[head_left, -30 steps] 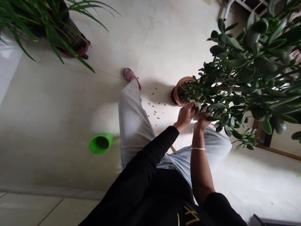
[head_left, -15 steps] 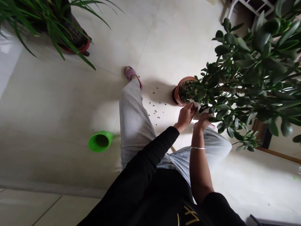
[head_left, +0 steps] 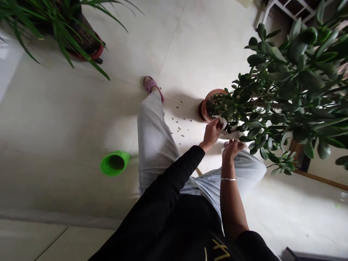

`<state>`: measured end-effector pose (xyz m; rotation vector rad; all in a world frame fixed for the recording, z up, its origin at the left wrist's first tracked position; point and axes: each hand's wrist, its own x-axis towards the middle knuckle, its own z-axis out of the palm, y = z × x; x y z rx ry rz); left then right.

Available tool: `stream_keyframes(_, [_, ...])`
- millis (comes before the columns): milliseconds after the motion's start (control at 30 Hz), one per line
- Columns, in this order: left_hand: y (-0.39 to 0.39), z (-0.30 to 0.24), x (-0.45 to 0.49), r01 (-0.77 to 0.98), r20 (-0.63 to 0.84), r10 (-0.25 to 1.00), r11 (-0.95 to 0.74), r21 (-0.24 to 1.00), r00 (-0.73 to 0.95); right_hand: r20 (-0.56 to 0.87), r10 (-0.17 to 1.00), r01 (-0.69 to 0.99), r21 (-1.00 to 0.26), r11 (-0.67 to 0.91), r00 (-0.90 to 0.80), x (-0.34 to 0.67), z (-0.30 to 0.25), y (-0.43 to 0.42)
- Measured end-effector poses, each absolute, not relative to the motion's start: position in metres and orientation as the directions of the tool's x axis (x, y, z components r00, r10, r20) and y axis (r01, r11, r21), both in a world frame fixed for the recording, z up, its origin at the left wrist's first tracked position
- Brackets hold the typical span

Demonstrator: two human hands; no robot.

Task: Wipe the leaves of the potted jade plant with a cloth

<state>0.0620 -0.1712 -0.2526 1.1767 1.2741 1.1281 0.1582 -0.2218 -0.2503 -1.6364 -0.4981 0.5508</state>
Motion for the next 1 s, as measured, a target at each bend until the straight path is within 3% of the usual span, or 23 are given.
stream_keyframes(133, [-0.173, -0.256, 0.059, 0.052, -0.103, 0.995, 0.103, 0.993, -0.01, -0.08, 0.516, -0.032, -0.994, -0.101, 0.853, 0.155, -0.25, -0.241])
stream_keyframes(333, [-0.173, -0.261, 0.058, 0.027, -0.162, 0.985, 0.163, 0.986, -0.057, -0.267, 0.446, -0.216, -0.963, -0.162, 0.855, 0.169, -0.268, -0.241])
stream_keyframes(533, [-0.171, -0.262, 0.053, -0.013, -0.189, 0.979, 0.188, 0.982, -0.079, -0.38, 0.526, -0.335, -0.924, -0.183, 0.76, 0.166, -0.271, -0.231])
stream_keyframes(733, [-0.173, -0.259, 0.055, -0.037, -0.229, 0.972, 0.228, 0.973, -0.046, -0.431, 0.553, -0.406, -0.897, -0.174, 0.713, 0.151, -0.251, -0.274])
stream_keyframes(900, [-0.176, -0.256, 0.06, -0.082, -0.262, 0.965, 0.26, 0.962, -0.017, -0.583, 0.568, -0.493, -0.807, -0.325, 0.581, 0.134, -0.277, -0.286])
stream_keyframes(1000, [-0.174, -0.256, 0.058, -0.099, -0.277, 0.96, 0.273, 0.957, -0.026, -0.575, 0.602, -0.493, -0.809, -0.32, 0.554, 0.136, -0.292, -0.26])
